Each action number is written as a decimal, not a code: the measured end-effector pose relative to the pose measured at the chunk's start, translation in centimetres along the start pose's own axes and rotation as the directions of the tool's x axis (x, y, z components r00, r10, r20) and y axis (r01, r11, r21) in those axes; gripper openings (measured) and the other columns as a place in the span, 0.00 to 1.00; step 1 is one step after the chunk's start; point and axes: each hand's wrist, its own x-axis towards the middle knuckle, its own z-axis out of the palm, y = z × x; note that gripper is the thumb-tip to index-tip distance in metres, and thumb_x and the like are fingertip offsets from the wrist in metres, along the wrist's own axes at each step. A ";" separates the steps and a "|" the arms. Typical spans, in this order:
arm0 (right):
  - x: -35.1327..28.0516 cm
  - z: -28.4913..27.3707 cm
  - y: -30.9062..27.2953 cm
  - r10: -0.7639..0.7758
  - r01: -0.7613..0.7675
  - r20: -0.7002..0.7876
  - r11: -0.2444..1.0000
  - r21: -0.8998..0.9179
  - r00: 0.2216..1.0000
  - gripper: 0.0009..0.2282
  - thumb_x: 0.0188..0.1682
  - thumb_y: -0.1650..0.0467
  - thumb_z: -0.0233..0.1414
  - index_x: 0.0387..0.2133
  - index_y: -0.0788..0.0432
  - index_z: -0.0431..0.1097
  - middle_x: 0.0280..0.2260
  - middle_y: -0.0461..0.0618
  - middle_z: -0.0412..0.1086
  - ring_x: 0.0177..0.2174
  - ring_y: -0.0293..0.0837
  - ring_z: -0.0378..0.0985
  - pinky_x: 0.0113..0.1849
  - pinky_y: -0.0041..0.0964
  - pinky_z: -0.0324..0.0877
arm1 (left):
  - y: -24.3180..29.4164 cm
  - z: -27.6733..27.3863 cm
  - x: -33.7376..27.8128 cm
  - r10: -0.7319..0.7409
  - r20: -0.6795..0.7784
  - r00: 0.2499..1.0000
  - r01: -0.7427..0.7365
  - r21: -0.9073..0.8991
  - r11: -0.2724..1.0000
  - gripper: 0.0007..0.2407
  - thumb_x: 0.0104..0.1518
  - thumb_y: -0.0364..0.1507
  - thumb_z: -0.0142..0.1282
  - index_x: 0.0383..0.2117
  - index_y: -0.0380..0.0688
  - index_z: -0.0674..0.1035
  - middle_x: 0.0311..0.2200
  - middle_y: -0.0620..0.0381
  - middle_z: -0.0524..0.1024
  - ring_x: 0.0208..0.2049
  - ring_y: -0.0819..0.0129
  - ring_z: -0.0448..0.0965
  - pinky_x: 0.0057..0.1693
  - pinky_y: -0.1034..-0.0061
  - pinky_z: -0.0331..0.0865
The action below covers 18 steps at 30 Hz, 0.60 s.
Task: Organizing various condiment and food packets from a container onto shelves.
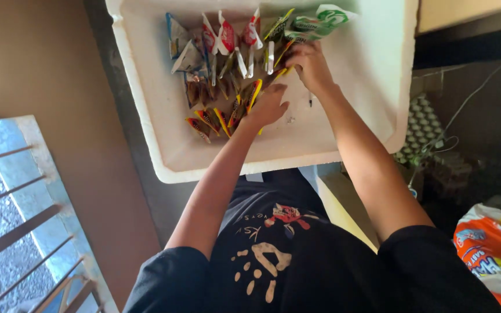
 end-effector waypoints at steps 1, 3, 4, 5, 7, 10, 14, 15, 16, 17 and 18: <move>-0.1 -0.2 -1.2 -0.003 0.003 0.005 1.000 0.007 1.000 0.13 0.38 0.83 0.56 0.30 0.52 0.79 0.46 0.43 0.78 0.50 0.49 0.74 0.57 0.49 0.63 | 0.2 0.0 -0.3 -0.009 -0.001 1.000 0.009 0.000 1.000 0.23 0.57 0.32 0.60 0.56 0.31 0.71 0.57 0.34 0.70 0.60 0.41 0.68 0.66 0.58 0.61; -0.3 -1.1 -3.4 0.094 -0.105 -0.192 0.993 -0.046 0.977 0.13 0.38 0.80 0.59 0.36 0.54 0.77 0.52 0.56 0.66 0.51 0.61 0.64 0.54 0.56 0.60 | 0.7 0.0 -0.1 -0.023 -0.023 0.999 0.024 0.016 1.000 0.27 0.57 0.32 0.61 0.60 0.27 0.66 0.59 0.30 0.67 0.62 0.37 0.65 0.66 0.56 0.59; -0.3 -1.5 -3.8 0.090 -0.101 -0.194 0.994 -0.049 0.977 0.13 0.38 0.80 0.59 0.36 0.54 0.77 0.52 0.56 0.66 0.51 0.61 0.64 0.54 0.56 0.60 | 1.0 -0.5 0.1 -0.021 -0.028 0.999 0.022 0.018 1.000 0.27 0.57 0.32 0.61 0.60 0.27 0.66 0.59 0.30 0.67 0.62 0.37 0.65 0.66 0.56 0.59; -0.3 -1.8 -4.4 0.071 -0.094 -0.260 0.993 -0.075 0.963 0.16 0.38 0.82 0.57 0.40 0.56 0.76 0.55 0.57 0.63 0.53 0.64 0.61 0.54 0.56 0.60 | 1.2 -1.1 0.2 -0.053 -0.018 0.998 0.053 0.007 0.999 0.28 0.58 0.32 0.61 0.61 0.27 0.65 0.59 0.29 0.66 0.62 0.37 0.64 0.66 0.56 0.58; -0.6 -2.7 -5.3 0.041 -0.079 -0.323 0.991 -0.108 0.945 0.20 0.38 0.84 0.54 0.44 0.58 0.76 0.58 0.59 0.60 0.55 0.66 0.58 0.55 0.57 0.60 | 1.9 -1.7 0.4 -0.082 -0.018 0.996 0.082 -0.005 0.997 0.29 0.58 0.33 0.61 0.62 0.27 0.64 0.60 0.29 0.66 0.62 0.36 0.63 0.66 0.56 0.57; 0.8 -4.4 -7.1 0.065 -0.074 -0.375 0.997 -0.009 0.925 0.16 0.45 0.85 0.53 0.41 0.56 0.76 0.54 0.56 0.63 0.53 0.62 0.62 0.53 0.54 0.63 | 1.2 -3.4 1.7 -0.205 0.000 0.979 0.198 -0.258 0.946 0.28 0.59 0.34 0.58 0.64 0.32 0.64 0.59 0.36 0.70 0.61 0.47 0.68 0.65 0.62 0.62; 4.8 -6.9 -12.4 -0.075 0.075 -0.346 0.997 -0.014 0.935 0.15 0.44 0.86 0.51 0.35 0.55 0.77 0.48 0.51 0.68 0.50 0.58 0.66 0.49 0.49 0.67 | 0.2 -9.4 3.0 -0.299 0.091 0.950 0.195 -0.920 0.340 0.23 0.65 0.31 0.53 0.65 0.36 0.66 0.60 0.44 0.73 0.61 0.58 0.73 0.66 0.67 0.66; 6.5 -7.5 -14.1 -0.122 0.133 -0.338 0.991 0.012 0.933 0.15 0.43 0.86 0.50 0.35 0.56 0.77 0.48 0.52 0.69 0.49 0.57 0.67 0.48 0.48 0.68 | 0.2 -12.0 3.1 -0.298 0.101 0.949 0.125 -0.990 0.063 0.21 0.68 0.28 0.50 0.66 0.37 0.66 0.61 0.46 0.72 0.61 0.60 0.73 0.66 0.67 0.66; 8.5 -8.0 -15.6 -0.156 0.168 -0.346 0.986 0.004 0.925 0.15 0.43 0.86 0.50 0.35 0.56 0.77 0.48 0.52 0.69 0.49 0.57 0.67 0.48 0.48 0.68 | 0.6 -15.2 3.1 -0.298 0.065 0.952 0.093 -0.992 0.082 0.21 0.68 0.28 0.50 0.66 0.37 0.66 0.61 0.46 0.72 0.61 0.60 0.73 0.66 0.67 0.66; 10.6 -8.4 -17.3 -0.204 0.219 -0.344 0.976 0.005 0.916 0.15 0.43 0.86 0.50 0.34 0.57 0.77 0.47 0.52 0.69 0.48 0.56 0.67 0.47 0.47 0.68 | 1.1 -18.5 3.1 -0.295 0.025 0.955 0.013 -0.999 -0.041 0.20 0.67 0.26 0.46 0.66 0.39 0.65 0.61 0.47 0.71 0.60 0.59 0.73 0.64 0.65 0.68; 12.4 -8.9 -19.0 -0.248 0.265 -0.341 0.964 0.004 0.907 0.14 0.43 0.86 0.50 0.33 0.57 0.77 0.46 0.52 0.68 0.48 0.56 0.68 0.46 0.46 0.68 | 1.7 -21.7 2.8 -0.292 -0.011 0.956 -0.063 -0.984 -0.168 0.21 0.65 0.23 0.42 0.66 0.41 0.63 0.61 0.48 0.70 0.59 0.59 0.74 0.62 0.63 0.70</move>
